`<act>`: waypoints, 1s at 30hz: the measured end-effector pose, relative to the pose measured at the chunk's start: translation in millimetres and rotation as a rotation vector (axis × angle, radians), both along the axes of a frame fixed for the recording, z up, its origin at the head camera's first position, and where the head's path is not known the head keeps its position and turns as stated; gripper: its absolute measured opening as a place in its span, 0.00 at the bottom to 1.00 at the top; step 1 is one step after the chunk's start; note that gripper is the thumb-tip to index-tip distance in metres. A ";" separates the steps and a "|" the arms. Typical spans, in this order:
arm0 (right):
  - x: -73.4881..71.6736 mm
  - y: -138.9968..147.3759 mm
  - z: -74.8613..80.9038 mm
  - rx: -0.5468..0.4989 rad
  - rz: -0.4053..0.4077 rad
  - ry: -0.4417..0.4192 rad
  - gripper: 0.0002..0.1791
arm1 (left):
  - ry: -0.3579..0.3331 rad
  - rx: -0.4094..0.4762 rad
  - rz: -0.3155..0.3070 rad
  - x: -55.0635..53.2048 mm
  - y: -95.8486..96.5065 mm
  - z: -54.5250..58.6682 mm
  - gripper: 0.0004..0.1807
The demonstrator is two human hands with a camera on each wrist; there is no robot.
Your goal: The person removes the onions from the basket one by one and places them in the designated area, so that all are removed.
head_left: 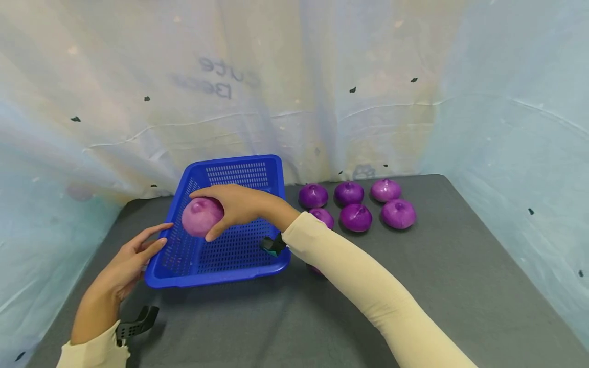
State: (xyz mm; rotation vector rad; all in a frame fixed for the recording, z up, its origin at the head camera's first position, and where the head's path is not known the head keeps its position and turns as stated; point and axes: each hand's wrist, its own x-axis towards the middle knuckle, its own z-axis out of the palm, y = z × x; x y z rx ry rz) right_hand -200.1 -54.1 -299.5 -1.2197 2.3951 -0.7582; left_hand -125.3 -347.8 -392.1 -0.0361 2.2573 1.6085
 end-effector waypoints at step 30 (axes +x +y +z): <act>48.6 109.8 -6.7 -0.131 -0.165 0.089 0.53 | -0.010 0.013 -0.007 -2.6 -2.4 -0.7 0.32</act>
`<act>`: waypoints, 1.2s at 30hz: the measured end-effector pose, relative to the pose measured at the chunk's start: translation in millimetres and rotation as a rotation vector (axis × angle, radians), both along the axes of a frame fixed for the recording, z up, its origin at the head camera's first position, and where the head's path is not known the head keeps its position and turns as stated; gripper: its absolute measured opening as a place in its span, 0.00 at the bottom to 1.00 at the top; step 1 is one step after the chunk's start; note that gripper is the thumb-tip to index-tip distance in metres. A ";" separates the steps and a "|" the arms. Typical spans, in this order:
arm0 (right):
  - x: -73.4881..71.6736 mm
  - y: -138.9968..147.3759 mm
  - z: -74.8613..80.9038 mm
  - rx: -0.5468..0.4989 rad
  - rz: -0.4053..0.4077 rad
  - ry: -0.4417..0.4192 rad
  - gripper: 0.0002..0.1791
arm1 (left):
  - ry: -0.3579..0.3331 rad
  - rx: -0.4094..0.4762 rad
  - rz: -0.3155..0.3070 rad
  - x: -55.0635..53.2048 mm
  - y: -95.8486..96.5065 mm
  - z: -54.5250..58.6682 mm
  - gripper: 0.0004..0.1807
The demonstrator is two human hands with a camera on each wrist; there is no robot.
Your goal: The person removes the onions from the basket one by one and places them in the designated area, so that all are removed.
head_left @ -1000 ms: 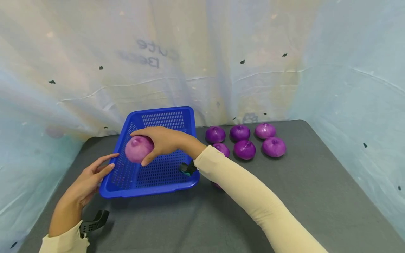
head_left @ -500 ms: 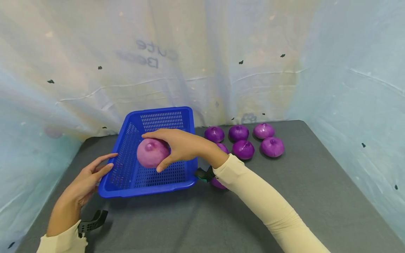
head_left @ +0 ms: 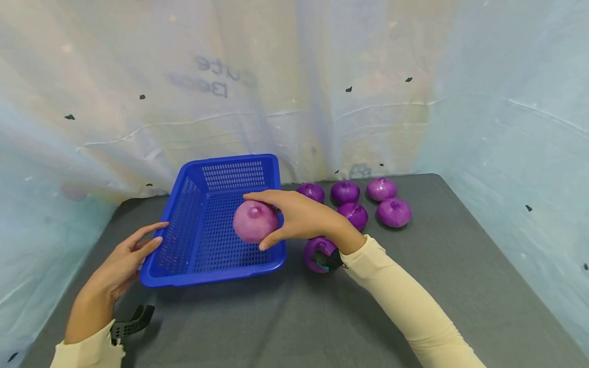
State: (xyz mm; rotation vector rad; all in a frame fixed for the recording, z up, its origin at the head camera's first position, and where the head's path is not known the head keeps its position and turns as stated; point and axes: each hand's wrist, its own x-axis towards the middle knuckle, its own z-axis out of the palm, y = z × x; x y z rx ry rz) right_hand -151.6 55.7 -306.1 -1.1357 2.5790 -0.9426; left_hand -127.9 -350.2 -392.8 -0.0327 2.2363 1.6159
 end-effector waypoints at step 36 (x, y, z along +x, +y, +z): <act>42.5 153.6 -34.2 0.064 -0.290 -0.018 0.52 | 0.018 -0.013 -0.002 2.8 -1.8 -0.3 0.32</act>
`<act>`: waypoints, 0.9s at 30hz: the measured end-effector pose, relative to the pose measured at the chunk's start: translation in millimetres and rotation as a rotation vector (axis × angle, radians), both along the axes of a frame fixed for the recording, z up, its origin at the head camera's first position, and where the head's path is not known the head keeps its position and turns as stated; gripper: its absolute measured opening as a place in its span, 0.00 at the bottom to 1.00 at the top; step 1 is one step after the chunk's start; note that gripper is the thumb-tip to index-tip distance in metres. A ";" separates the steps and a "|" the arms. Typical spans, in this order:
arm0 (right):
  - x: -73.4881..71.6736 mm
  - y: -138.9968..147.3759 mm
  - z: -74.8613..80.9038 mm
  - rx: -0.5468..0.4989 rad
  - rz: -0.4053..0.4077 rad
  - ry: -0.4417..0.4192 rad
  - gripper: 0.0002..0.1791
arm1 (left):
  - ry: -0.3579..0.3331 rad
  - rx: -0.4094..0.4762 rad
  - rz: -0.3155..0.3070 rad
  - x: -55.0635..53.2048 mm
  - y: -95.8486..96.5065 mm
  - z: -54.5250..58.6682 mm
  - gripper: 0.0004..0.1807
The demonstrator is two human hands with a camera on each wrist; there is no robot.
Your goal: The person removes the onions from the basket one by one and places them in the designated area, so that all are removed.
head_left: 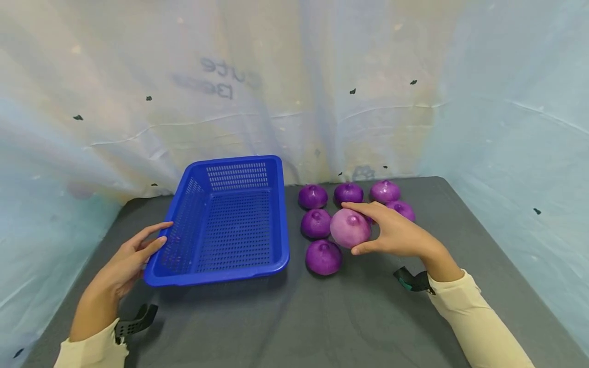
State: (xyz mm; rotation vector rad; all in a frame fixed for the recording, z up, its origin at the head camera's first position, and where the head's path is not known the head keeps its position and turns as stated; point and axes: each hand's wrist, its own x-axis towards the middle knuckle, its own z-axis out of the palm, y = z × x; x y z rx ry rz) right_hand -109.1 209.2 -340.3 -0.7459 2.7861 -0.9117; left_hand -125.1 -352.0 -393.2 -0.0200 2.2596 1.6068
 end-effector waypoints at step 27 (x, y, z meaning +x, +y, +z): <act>-10.1 51.7 -32.1 0.082 0.095 -0.095 0.48 | 0.008 0.005 -0.024 0.1 -1.4 1.5 0.32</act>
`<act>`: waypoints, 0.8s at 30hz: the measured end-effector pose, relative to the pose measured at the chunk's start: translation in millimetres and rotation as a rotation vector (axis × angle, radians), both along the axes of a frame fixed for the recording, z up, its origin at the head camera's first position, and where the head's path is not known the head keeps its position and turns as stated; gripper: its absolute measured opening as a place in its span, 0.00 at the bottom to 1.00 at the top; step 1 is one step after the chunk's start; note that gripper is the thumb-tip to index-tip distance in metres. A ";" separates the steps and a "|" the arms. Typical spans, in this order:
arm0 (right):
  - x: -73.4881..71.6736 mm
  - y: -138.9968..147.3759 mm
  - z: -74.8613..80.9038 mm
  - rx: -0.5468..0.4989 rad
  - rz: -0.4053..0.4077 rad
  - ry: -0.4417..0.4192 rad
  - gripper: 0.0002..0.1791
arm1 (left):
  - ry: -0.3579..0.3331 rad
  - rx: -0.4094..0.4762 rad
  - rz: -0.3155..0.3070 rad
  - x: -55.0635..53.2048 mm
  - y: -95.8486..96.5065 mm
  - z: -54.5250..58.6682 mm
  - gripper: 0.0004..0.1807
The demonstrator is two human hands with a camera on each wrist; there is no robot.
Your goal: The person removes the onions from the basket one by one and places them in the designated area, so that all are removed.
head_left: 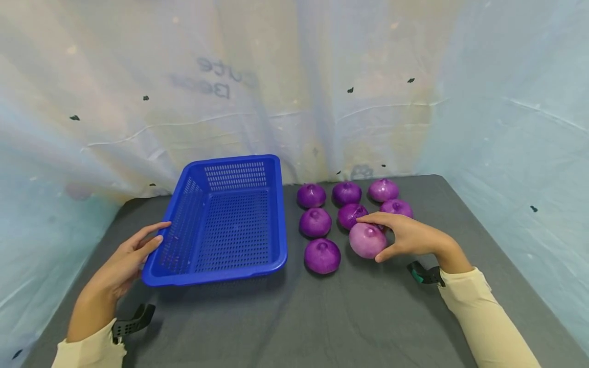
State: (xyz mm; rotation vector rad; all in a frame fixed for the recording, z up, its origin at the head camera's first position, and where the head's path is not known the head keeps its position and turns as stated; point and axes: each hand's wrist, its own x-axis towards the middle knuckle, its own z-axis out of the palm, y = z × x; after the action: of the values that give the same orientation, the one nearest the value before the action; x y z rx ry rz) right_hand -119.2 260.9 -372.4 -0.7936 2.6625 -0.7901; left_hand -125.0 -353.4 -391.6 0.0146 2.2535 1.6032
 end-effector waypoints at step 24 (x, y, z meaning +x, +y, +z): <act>-9.1 -2.8 -23.0 -0.015 0.105 -0.089 0.46 | -0.023 0.018 -0.003 -2.9 -0.2 -0.5 0.30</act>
State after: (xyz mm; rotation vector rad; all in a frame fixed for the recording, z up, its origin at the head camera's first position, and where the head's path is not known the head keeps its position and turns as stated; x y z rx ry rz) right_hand -128.2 258.2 -395.4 -0.8737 2.5171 -0.8009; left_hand -127.9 -353.6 -392.1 0.0047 2.2208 1.6134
